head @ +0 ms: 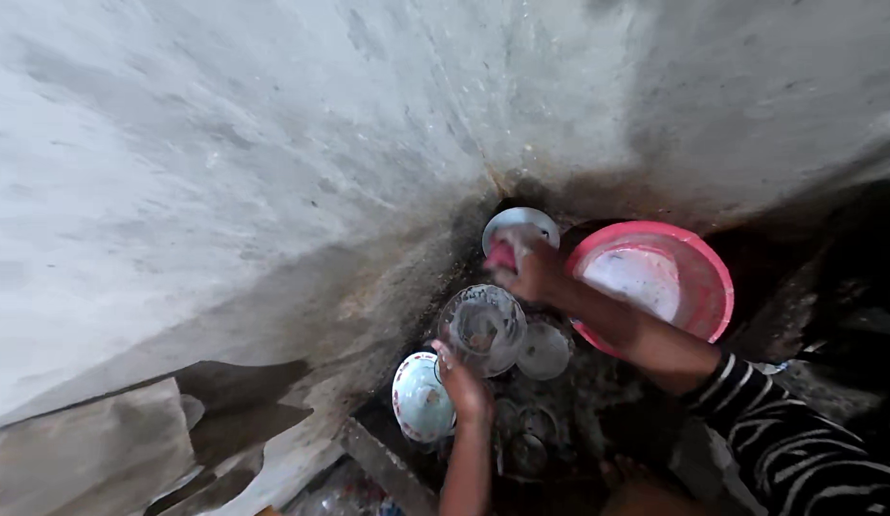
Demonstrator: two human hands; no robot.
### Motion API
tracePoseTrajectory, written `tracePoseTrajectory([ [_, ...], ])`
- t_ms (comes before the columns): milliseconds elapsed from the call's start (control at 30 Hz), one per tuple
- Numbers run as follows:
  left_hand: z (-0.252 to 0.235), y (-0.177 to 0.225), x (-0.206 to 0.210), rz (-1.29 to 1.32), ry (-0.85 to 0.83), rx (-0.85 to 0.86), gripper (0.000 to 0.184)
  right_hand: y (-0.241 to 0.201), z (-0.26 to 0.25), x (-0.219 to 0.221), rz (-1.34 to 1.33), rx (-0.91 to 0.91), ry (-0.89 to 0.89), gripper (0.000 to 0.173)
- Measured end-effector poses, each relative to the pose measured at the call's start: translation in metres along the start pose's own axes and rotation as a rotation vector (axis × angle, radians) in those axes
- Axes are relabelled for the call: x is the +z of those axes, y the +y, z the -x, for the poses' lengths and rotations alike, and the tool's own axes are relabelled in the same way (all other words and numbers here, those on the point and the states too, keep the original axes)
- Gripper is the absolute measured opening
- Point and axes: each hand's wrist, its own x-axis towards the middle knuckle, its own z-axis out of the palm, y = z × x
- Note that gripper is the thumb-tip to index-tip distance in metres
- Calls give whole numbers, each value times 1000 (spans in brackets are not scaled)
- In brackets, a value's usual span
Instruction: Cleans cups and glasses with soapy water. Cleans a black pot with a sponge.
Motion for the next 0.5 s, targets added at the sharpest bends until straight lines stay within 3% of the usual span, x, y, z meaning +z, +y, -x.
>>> tracePoseTrajectory([
  [100,1,1,11,8,-41,72,69,-39,32,25,63,-311,-246,46],
  [167,-2,7,16,34,-21,37,68,-55,56,41,32,-321,-434,46],
  [233,-12,8,8,20,2,-32,60,-52,78,45,-13,-326,-509,43],
  [367,-2,-3,-7,-166,-5,50,52,-36,82,14,232,-334,-348,33],
  [433,18,-3,6,-248,-36,131,50,-34,77,26,238,-336,-205,33],
  [500,27,0,19,-213,-23,128,51,-39,84,37,93,-346,-316,49],
])
